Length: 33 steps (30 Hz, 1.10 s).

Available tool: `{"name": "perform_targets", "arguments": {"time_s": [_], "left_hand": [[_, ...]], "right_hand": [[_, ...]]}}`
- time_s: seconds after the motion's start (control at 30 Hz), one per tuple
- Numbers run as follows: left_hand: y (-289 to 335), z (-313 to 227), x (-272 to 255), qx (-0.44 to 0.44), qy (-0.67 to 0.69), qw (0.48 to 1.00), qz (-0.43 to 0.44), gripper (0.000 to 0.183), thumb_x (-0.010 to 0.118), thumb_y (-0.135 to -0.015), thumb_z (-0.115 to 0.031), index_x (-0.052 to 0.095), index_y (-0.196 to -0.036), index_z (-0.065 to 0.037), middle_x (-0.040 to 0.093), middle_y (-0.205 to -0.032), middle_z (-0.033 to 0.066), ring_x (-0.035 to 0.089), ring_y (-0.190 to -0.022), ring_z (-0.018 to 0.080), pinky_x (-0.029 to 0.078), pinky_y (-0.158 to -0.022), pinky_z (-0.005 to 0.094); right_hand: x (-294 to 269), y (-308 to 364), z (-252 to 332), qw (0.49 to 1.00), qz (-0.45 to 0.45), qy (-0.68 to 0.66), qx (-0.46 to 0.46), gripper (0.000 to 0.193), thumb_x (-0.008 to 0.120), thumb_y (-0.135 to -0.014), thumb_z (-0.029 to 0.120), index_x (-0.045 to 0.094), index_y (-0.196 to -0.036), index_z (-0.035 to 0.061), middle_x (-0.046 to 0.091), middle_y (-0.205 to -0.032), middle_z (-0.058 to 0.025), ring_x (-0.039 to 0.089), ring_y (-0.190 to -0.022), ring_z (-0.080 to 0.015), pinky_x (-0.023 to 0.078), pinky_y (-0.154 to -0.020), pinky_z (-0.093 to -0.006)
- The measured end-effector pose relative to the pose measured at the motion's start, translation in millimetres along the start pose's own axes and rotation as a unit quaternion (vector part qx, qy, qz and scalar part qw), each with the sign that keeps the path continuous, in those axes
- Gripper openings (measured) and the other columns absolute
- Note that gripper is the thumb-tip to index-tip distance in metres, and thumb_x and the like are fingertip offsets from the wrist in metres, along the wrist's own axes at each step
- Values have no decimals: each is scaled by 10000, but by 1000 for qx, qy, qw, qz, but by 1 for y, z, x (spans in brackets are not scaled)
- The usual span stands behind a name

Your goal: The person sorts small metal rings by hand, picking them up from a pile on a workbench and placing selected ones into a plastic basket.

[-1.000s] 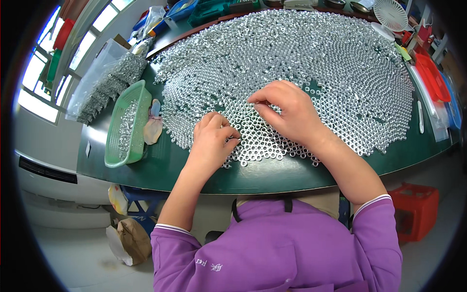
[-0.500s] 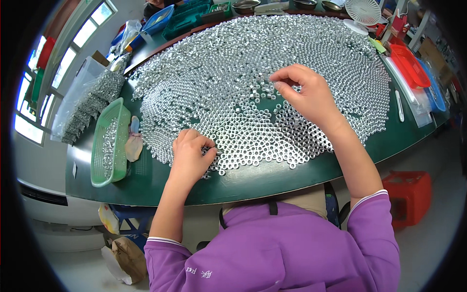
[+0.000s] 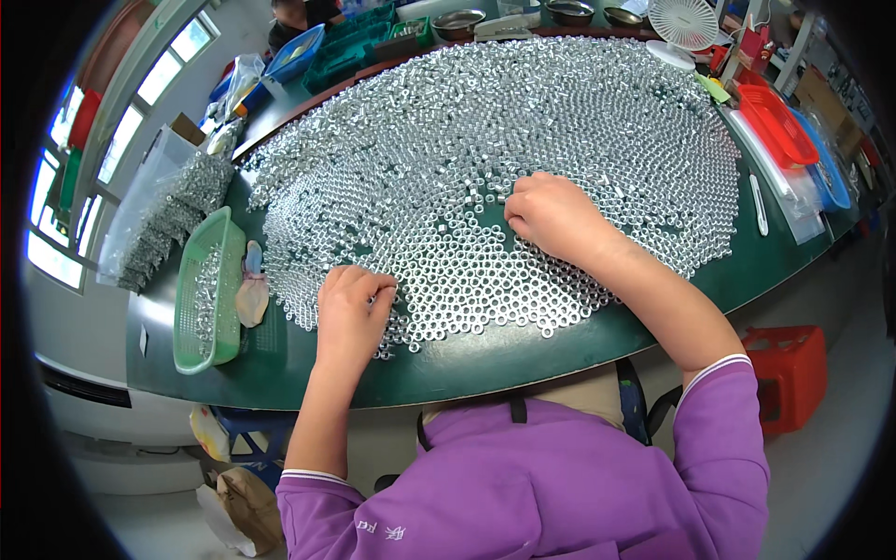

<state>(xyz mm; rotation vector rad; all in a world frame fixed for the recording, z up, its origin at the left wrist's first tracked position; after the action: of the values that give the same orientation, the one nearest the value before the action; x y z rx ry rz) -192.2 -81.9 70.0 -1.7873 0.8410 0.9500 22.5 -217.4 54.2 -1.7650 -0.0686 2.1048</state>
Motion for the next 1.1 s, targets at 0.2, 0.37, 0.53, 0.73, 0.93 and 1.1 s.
{"name": "perform_targets", "arguments": {"time_s": [0.2,0.37,0.53,0.73,0.93,1.1], "left_hand": [[-51,-10,28,38,73,997,-3,138,682,-700,-99,638,-825,-61,576,-796,69,536,-804,251,421,-737,358],[-76,-9,53,59,51,997,26,93,686,-690,-97,644,-768,-69,582,-752,74,540,-768,267,439,-714,369],[-81,-6,59,63,59,996,5,45,669,-696,-69,639,-723,-49,599,-733,91,552,-746,280,452,-678,385],[-80,-10,53,87,17,996,13,58,637,-741,-83,620,-758,-30,585,-750,109,538,-768,301,434,-700,388],[-69,-73,52,117,144,981,63,117,688,-689,-89,606,-766,-54,576,-772,73,542,-812,265,430,-740,358],[-71,-110,75,142,158,975,68,180,722,-650,-133,595,-754,-58,563,-780,69,529,-798,267,432,-719,370]], "right_hand": [[-17,6,-12,993,-53,-103,27,90,633,-740,136,663,-799,74,588,-820,-51,563,-856,-247,455,-765,-358],[-37,31,-21,984,12,-166,59,93,651,-729,109,653,-807,58,601,-785,-68,584,-789,-237,466,-719,-343],[-24,47,-22,988,14,-153,4,100,648,-734,101,651,-829,72,607,-826,-62,574,-838,-246,463,-757,-354],[-22,42,-20,995,25,-96,-25,94,637,-744,136,622,-807,67,592,-830,-59,546,-874,-253,443,-792,-359],[-21,46,-25,994,11,-111,-15,120,658,-728,160,593,-760,64,574,-800,-63,537,-849,-262,440,-764,-368],[-20,47,-30,993,-40,-113,2,127,667,-721,169,611,-763,63,570,-776,-59,539,-829,-259,443,-733,-371]]}}
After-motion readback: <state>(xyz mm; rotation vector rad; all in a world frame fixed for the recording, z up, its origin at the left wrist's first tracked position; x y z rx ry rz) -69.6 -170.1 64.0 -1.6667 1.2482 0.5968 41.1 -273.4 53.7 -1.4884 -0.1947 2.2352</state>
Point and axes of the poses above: each hand's wrist, its own y-axis away from the middle knuckle, its own x-axis out of the palm, z = x × y, the point moved 4 cm from there along -y, towards the middle knuckle
